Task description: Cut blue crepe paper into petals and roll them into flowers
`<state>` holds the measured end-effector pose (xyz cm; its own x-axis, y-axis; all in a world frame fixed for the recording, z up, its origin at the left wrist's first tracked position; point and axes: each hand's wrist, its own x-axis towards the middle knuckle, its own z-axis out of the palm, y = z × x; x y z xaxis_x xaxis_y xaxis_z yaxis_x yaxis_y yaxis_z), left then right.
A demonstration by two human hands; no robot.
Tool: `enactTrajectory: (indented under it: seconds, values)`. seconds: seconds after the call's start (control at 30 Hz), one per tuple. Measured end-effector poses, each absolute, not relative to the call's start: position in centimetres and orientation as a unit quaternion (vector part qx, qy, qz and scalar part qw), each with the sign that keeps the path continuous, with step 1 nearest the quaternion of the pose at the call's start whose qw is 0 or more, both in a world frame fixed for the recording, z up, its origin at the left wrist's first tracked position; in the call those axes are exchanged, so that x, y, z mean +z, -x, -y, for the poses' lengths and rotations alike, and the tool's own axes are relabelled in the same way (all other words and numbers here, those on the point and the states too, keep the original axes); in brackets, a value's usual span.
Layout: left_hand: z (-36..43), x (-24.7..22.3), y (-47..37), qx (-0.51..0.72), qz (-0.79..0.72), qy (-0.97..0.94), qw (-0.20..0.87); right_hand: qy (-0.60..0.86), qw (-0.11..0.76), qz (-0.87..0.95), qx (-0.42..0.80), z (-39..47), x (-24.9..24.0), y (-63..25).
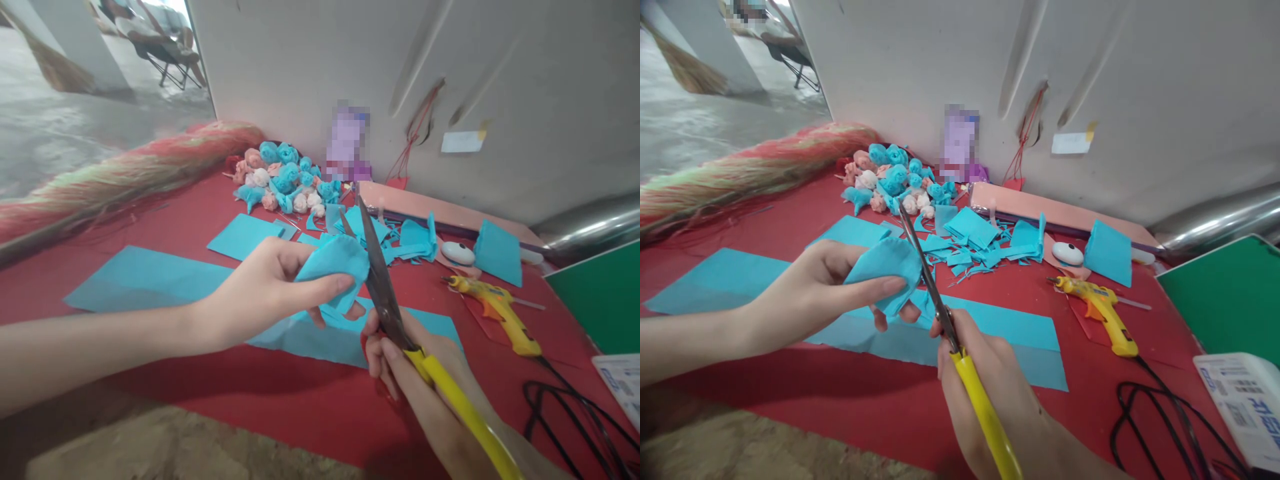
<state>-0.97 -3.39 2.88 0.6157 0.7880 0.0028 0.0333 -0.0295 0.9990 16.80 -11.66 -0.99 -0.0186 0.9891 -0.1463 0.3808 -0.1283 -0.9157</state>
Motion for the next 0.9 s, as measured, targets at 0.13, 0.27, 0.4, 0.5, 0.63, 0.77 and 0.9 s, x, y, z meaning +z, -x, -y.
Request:
enactTrajectory:
  seconds: [0.13,0.27,0.4,0.5,0.63,0.77,0.9]
  values:
    - [3.5,3.0,1.1,0.298,-0.314,-0.645,0.630,0.613,0.336,0.545,0.462,11.5,-0.9,-16.9]
    - [3.5,3.0,1.2,0.295,-0.311,-0.641,0.636,0.618,0.318,0.550,0.464,11.7,-0.3,-16.6]
    - [3.4,3.0,1.3,0.288,-0.307,-0.638,0.645,0.635,0.334,0.559,0.416,12.0,0.7,-16.1]
    - [3.4,3.1,1.2,0.277,-0.314,-0.635,0.649,0.630,0.345,0.574,0.393,11.9,1.3,-16.2]
    - [3.5,3.0,1.0,0.245,-0.321,-0.660,0.634,0.584,0.378,0.541,0.472,11.2,1.8,-16.9]
    - [3.5,2.3,1.1,0.255,-0.300,-0.820,0.416,0.537,0.383,0.495,0.565,10.3,2.0,-17.4]
    - [3.6,1.3,1.5,0.249,-0.212,-0.941,0.091,0.508,0.434,0.428,0.609,9.8,1.5,-17.1]
